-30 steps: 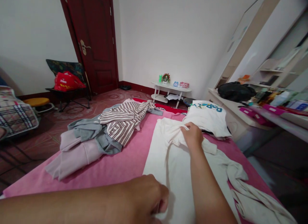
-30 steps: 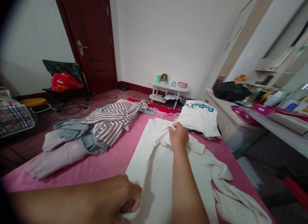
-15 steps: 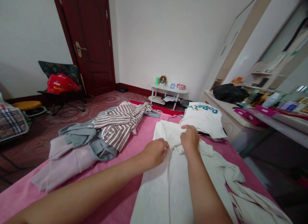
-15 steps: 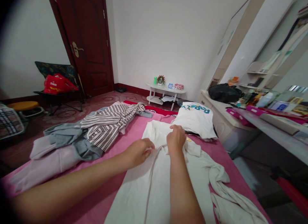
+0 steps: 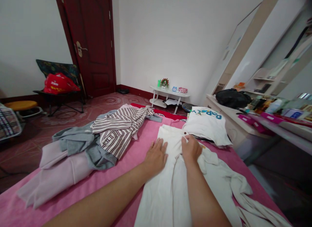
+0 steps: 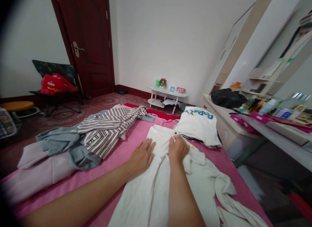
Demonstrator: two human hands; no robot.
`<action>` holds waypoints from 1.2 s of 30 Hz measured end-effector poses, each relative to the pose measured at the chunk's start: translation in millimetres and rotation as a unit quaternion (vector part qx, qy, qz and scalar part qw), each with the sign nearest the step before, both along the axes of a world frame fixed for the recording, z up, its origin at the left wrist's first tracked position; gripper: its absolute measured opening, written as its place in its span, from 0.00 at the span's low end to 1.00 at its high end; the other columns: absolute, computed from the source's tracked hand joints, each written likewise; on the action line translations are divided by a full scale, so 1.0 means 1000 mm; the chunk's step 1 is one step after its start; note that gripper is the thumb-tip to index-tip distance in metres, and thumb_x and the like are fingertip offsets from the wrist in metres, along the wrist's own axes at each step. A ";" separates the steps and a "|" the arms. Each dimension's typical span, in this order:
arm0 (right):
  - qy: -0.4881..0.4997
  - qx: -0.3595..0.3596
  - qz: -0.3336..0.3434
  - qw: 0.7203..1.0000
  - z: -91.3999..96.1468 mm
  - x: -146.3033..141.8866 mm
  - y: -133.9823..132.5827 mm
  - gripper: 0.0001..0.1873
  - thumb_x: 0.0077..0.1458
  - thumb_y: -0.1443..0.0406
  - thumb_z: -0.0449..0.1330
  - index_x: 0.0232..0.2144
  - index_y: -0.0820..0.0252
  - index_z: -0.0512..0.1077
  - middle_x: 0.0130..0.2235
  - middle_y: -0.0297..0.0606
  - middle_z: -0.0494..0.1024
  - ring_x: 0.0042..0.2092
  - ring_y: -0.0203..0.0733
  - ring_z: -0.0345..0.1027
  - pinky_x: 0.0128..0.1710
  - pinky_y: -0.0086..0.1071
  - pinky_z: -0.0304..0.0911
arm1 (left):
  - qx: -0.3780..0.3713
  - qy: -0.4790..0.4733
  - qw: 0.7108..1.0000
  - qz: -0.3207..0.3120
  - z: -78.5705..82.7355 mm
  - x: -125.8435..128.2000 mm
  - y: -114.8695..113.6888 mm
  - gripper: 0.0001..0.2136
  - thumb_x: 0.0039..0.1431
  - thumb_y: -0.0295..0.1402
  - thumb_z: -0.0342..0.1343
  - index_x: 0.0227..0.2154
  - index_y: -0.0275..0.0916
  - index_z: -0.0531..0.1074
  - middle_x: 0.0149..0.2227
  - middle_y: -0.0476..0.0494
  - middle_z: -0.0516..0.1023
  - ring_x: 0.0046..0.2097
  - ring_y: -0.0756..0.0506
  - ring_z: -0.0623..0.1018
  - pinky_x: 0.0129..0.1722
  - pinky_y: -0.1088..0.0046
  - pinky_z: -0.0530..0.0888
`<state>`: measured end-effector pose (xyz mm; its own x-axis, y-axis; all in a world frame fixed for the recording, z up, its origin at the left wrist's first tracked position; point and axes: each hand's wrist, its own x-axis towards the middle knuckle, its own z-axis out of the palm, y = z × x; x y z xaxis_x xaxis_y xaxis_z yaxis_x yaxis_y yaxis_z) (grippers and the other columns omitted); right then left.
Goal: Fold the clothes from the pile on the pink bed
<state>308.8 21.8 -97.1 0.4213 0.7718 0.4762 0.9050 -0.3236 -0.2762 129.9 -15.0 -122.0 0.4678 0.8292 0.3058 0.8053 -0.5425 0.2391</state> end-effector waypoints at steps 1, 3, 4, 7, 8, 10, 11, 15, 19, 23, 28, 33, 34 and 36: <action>-0.003 0.001 -0.004 1.000 0.002 0.000 -0.002 0.10 0.58 0.62 0.53 0.37 0.58 0.73 0.37 0.41 0.78 0.41 0.48 0.70 0.40 0.38 0.55 | -0.004 0.002 1.000 0.000 0.001 0.000 0.000 0.24 0.66 0.37 0.39 0.63 0.35 0.56 0.66 0.34 0.54 0.67 0.38 0.52 0.65 0.54 0.52; -0.015 0.002 0.011 1.000 0.005 -0.004 -0.005 0.10 0.56 0.66 0.53 0.37 0.57 0.74 0.38 0.42 0.78 0.43 0.50 0.69 0.42 0.39 0.55 | -0.011 0.006 1.000 0.001 0.001 0.000 0.000 0.24 0.66 0.37 0.39 0.62 0.37 0.57 0.66 0.34 0.55 0.67 0.37 0.53 0.64 0.53 0.52; -0.022 0.012 0.031 0.999 0.007 -0.007 -0.005 0.11 0.55 0.68 0.53 0.38 0.58 0.74 0.40 0.43 0.78 0.45 0.50 0.68 0.44 0.40 0.55 | -0.013 0.008 1.000 0.002 0.001 0.000 0.000 0.24 0.66 0.38 0.39 0.62 0.38 0.58 0.66 0.34 0.55 0.67 0.37 0.53 0.64 0.52 0.52; -0.033 0.043 0.167 0.984 0.009 -0.022 -0.003 0.18 0.59 0.69 0.49 0.49 0.58 0.71 0.50 0.43 0.74 0.53 0.47 0.63 0.54 0.39 0.52 | -0.016 0.010 1.000 0.000 0.000 -0.001 0.000 0.24 0.66 0.40 0.39 0.62 0.39 0.58 0.66 0.35 0.54 0.67 0.36 0.53 0.63 0.50 0.52; -0.031 0.027 0.222 0.974 0.007 -0.027 0.000 0.20 0.61 0.67 0.46 0.52 0.57 0.69 0.53 0.42 0.73 0.56 0.46 0.61 0.57 0.39 0.50 | -0.019 0.011 1.000 0.000 0.000 -0.001 0.001 0.24 0.66 0.40 0.38 0.63 0.39 0.57 0.67 0.35 0.53 0.67 0.36 0.52 0.64 0.50 0.51; -0.018 -0.060 0.292 0.954 0.001 -0.036 0.008 0.23 0.65 0.63 0.41 0.57 0.55 0.65 0.59 0.38 0.68 0.61 0.44 0.56 0.60 0.42 0.48 | -0.029 0.014 0.999 0.002 -0.001 -0.001 0.002 0.26 0.66 0.41 0.38 0.64 0.37 0.55 0.67 0.35 0.52 0.67 0.37 0.51 0.64 0.51 0.50; -0.010 -0.109 0.299 0.948 -0.003 -0.038 0.012 0.24 0.66 0.61 0.39 0.58 0.53 0.63 0.61 0.36 0.65 0.63 0.45 0.52 0.61 0.46 0.47 | -0.033 0.016 0.999 0.003 -0.002 -0.001 0.004 0.27 0.65 0.41 0.38 0.64 0.34 0.53 0.67 0.35 0.51 0.67 0.38 0.51 0.64 0.53 0.50; 0.008 -0.199 0.277 0.940 -0.014 -0.041 0.023 0.25 0.66 0.60 0.39 0.62 0.51 0.58 0.67 0.35 0.54 0.67 0.48 0.42 0.62 0.55 0.44 | -0.043 0.022 0.999 0.008 -0.003 -0.002 0.007 0.29 0.66 0.42 0.37 0.65 0.30 0.51 0.67 0.35 0.51 0.68 0.39 0.49 0.65 0.56 0.49; 0.016 -0.209 0.295 0.932 -0.014 -0.038 0.011 0.25 0.65 0.63 0.41 0.63 0.55 0.57 0.67 0.36 0.52 0.68 0.46 0.39 0.64 0.52 0.41 | -0.047 0.029 0.998 -0.001 -0.002 -0.004 0.006 0.29 0.66 0.42 0.37 0.64 0.31 0.52 0.67 0.35 0.51 0.68 0.39 0.50 0.65 0.56 0.49; 0.042 -0.168 0.360 0.917 -0.009 -0.033 -0.040 0.29 0.57 0.72 0.46 0.60 0.60 0.61 0.65 0.39 0.58 0.66 0.39 0.46 0.65 0.41 0.44 | -0.040 0.029 0.999 -0.002 -0.002 -0.007 0.004 0.27 0.66 0.42 0.35 0.64 0.32 0.53 0.67 0.36 0.50 0.68 0.39 0.50 0.64 0.56 0.49; 0.043 -0.130 0.531 0.836 0.025 -0.043 -0.164 0.39 0.41 0.79 0.47 0.56 0.53 0.66 0.64 0.36 0.59 0.65 0.41 0.50 0.65 0.47 0.44 | -0.041 0.042 0.998 -0.003 -0.005 -0.008 0.005 0.27 0.66 0.43 0.37 0.64 0.35 0.54 0.68 0.38 0.49 0.68 0.39 0.49 0.64 0.57 0.49; 0.046 -0.294 0.619 0.727 0.054 -0.058 -0.252 0.38 0.42 0.76 0.53 0.56 0.46 0.66 0.65 0.33 0.58 0.66 0.45 0.48 0.65 0.49 0.42 | -0.027 0.032 0.999 -0.001 -0.007 -0.006 0.005 0.27 0.65 0.43 0.38 0.63 0.34 0.56 0.67 0.36 0.51 0.67 0.38 0.50 0.63 0.55 0.50; 0.043 -0.304 0.624 0.719 0.054 -0.060 -0.257 0.35 0.44 0.75 0.54 0.55 0.46 0.67 0.64 0.33 0.59 0.66 0.45 0.48 0.65 0.49 0.41 | -0.027 0.031 0.999 0.000 -0.007 -0.006 0.004 0.27 0.66 0.43 0.38 0.63 0.34 0.55 0.67 0.36 0.51 0.67 0.38 0.50 0.63 0.55 0.50; 0.036 -0.303 0.632 0.712 0.050 -0.059 -0.260 0.30 0.48 0.73 0.53 0.53 0.47 0.69 0.63 0.34 0.62 0.65 0.45 0.49 0.65 0.50 0.42 | -0.031 0.036 0.999 0.003 -0.005 -0.006 0.002 0.27 0.66 0.43 0.38 0.63 0.35 0.55 0.67 0.37 0.51 0.67 0.38 0.50 0.63 0.56 0.49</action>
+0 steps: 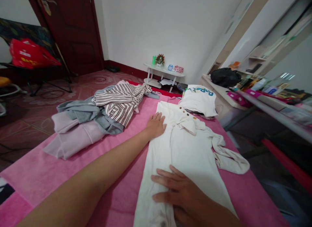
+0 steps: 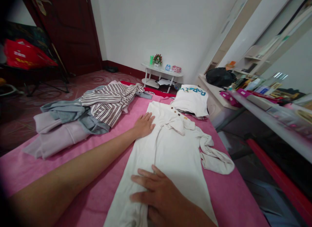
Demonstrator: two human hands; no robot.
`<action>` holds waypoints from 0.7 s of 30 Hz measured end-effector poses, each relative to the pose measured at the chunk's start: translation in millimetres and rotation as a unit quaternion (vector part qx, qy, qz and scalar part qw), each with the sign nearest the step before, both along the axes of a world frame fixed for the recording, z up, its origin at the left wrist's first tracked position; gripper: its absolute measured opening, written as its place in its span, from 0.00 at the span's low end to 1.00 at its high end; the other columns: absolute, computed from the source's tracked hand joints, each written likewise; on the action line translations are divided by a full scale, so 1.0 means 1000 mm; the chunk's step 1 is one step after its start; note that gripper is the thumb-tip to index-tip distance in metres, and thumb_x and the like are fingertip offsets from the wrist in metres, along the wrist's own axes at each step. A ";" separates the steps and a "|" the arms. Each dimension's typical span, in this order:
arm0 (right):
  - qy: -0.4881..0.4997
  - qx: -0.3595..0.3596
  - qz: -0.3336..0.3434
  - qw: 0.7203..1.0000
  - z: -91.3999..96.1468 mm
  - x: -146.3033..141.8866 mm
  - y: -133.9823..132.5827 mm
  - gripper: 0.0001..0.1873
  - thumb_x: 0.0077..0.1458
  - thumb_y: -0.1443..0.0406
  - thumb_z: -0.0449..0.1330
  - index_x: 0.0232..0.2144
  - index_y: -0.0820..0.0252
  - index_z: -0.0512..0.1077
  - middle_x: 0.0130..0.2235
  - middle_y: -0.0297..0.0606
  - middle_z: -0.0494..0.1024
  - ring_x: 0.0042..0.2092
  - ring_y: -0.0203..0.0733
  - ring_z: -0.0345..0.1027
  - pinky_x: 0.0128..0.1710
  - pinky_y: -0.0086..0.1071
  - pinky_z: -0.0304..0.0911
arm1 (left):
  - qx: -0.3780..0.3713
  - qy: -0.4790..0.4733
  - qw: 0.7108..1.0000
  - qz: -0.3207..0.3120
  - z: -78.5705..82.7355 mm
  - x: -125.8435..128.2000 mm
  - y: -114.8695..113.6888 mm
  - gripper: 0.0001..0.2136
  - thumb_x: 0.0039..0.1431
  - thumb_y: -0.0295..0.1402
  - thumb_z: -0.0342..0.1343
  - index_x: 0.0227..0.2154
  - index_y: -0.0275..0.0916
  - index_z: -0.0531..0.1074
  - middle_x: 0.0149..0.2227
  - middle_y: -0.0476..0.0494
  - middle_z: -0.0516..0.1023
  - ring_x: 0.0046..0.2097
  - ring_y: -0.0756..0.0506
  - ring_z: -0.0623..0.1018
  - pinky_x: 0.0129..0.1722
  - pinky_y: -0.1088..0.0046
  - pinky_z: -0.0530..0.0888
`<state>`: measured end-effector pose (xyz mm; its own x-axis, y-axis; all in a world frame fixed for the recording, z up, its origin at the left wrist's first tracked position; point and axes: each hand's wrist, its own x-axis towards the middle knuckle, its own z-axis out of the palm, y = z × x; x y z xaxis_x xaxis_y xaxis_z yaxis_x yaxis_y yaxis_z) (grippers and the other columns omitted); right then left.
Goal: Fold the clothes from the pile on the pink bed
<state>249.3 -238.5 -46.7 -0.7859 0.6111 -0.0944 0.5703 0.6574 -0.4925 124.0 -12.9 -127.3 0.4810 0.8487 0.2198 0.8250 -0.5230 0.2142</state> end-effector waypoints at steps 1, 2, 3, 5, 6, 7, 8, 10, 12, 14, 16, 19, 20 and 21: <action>0.005 0.004 -0.001 1.000 -0.002 0.002 0.001 0.28 0.50 0.73 0.53 0.52 0.47 0.70 0.62 0.34 0.64 0.65 0.45 0.51 0.64 0.50 0.43 | -0.003 0.003 1.000 0.003 0.003 0.000 -0.001 0.26 0.66 0.42 0.38 0.63 0.35 0.54 0.67 0.37 0.50 0.67 0.38 0.50 0.63 0.55 0.49; 0.016 0.011 -0.010 1.000 -0.003 0.004 0.002 0.26 0.51 0.73 0.52 0.51 0.48 0.71 0.61 0.34 0.66 0.64 0.44 0.53 0.64 0.49 0.45 | -0.004 0.007 1.000 0.004 0.007 0.000 -0.003 0.26 0.66 0.42 0.39 0.63 0.35 0.55 0.67 0.36 0.51 0.67 0.38 0.50 0.63 0.55 0.49; 0.033 0.019 -0.024 0.999 -0.003 0.007 0.003 0.25 0.53 0.73 0.52 0.51 0.48 0.71 0.59 0.34 0.68 0.63 0.42 0.55 0.63 0.47 0.48 | -0.005 0.011 1.000 0.003 0.012 0.001 -0.004 0.25 0.66 0.41 0.40 0.62 0.35 0.57 0.66 0.35 0.53 0.66 0.37 0.52 0.63 0.54 0.49; 0.075 0.040 -0.063 0.994 -0.001 0.013 0.003 0.23 0.55 0.72 0.52 0.50 0.46 0.71 0.56 0.35 0.72 0.60 0.39 0.61 0.62 0.41 0.54 | -0.006 0.017 1.000 -0.006 0.026 0.005 -0.006 0.21 0.65 0.39 0.43 0.56 0.34 0.64 0.62 0.33 0.61 0.63 0.37 0.58 0.62 0.54 0.53; 0.095 0.052 -0.079 0.991 -0.001 0.015 0.002 0.22 0.57 0.71 0.52 0.50 0.46 0.71 0.55 0.35 0.73 0.59 0.37 0.63 0.60 0.37 0.57 | -0.006 0.018 1.000 -0.011 0.033 0.009 -0.006 0.19 0.64 0.40 0.44 0.52 0.35 0.68 0.59 0.33 0.65 0.61 0.36 0.62 0.60 0.55 0.56; 0.108 0.062 -0.084 0.989 -0.002 0.017 0.002 0.20 0.58 0.69 0.52 0.49 0.45 0.71 0.54 0.35 0.74 0.57 0.36 0.65 0.58 0.34 0.59 | -0.007 0.018 1.000 -0.015 0.041 0.014 -0.007 0.19 0.63 0.42 0.45 0.49 0.35 0.70 0.56 0.33 0.68 0.59 0.36 0.65 0.58 0.56 0.59; 0.115 0.069 -0.074 0.988 -0.005 0.018 0.001 0.17 0.58 0.67 0.53 0.48 0.46 0.72 0.54 0.36 0.74 0.57 0.36 0.65 0.57 0.33 0.61 | -0.012 0.017 1.000 -0.015 0.048 0.019 -0.008 0.21 0.62 0.46 0.47 0.47 0.35 0.70 0.52 0.33 0.71 0.56 0.36 0.68 0.55 0.57 0.63; 0.110 0.074 -0.037 0.990 -0.017 0.020 0.001 0.14 0.59 0.62 0.55 0.47 0.48 0.73 0.54 0.37 0.74 0.56 0.38 0.66 0.56 0.32 0.62 | -0.027 0.013 1.000 -0.008 0.057 0.033 -0.009 0.28 0.55 0.54 0.52 0.48 0.35 0.69 0.47 0.32 0.73 0.51 0.34 0.72 0.48 0.58 0.69; 0.102 0.079 -0.017 0.991 -0.034 0.022 0.002 0.14 0.60 0.58 0.54 0.46 0.50 0.74 0.55 0.37 0.73 0.57 0.40 0.65 0.58 0.34 0.60 | -0.044 0.008 0.999 -0.002 0.058 0.047 -0.009 0.31 0.49 0.54 0.58 0.48 0.34 0.68 0.44 0.31 0.75 0.46 0.34 0.75 0.43 0.60 0.71; 0.102 0.084 -0.019 0.991 -0.048 0.025 0.003 0.15 0.62 0.58 0.52 0.47 0.49 0.73 0.57 0.36 0.71 0.60 0.40 0.62 0.60 0.36 0.57 | -0.057 -0.002 0.998 0.005 0.054 0.058 -0.007 0.23 0.51 0.46 0.59 0.45 0.34 0.70 0.43 0.32 0.76 0.45 0.35 0.76 0.41 0.62 0.71; 0.113 0.077 -0.009 0.990 -0.052 0.029 0.004 0.16 0.63 0.57 0.51 0.50 0.49 0.71 0.57 0.36 0.71 0.61 0.39 0.60 0.61 0.36 0.54 | -0.063 -0.022 0.998 0.017 0.048 0.064 -0.003 0.14 0.56 0.36 0.55 0.42 0.34 0.72 0.42 0.33 0.76 0.44 0.36 0.77 0.40 0.64 0.71; 0.146 0.062 0.018 0.987 -0.042 0.036 0.005 0.17 0.63 0.57 0.52 0.52 0.52 0.69 0.55 0.38 0.73 0.59 0.38 0.62 0.61 0.33 0.54 | -0.060 -0.074 0.994 0.045 0.039 0.063 0.003 0.11 0.61 0.33 0.49 0.42 0.35 0.72 0.41 0.34 0.77 0.43 0.39 0.77 0.39 0.66 0.71; 0.158 0.056 0.019 0.986 -0.037 0.037 0.006 0.18 0.63 0.57 0.52 0.52 0.53 0.69 0.54 0.39 0.74 0.59 0.38 0.63 0.61 0.33 0.54 | -0.055 -0.093 0.993 0.048 0.037 0.062 0.004 0.12 0.62 0.33 0.47 0.43 0.36 0.72 0.41 0.35 0.76 0.43 0.40 0.77 0.39 0.66 0.71; 0.166 0.044 0.018 0.985 -0.032 0.038 0.005 0.18 0.63 0.57 0.52 0.52 0.54 0.69 0.53 0.40 0.75 0.58 0.38 0.64 0.61 0.32 0.54 | -0.050 -0.112 0.991 0.045 0.035 0.059 0.004 0.13 0.63 0.34 0.45 0.43 0.36 0.72 0.42 0.36 0.76 0.43 0.41 0.76 0.39 0.67 0.71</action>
<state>287.6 -233.4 -78.8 -0.7865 0.5759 0.2232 0.3626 0.7231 -0.5879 183.4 -9.1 -92.6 0.3511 0.9088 0.2256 0.7926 -0.4167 0.4451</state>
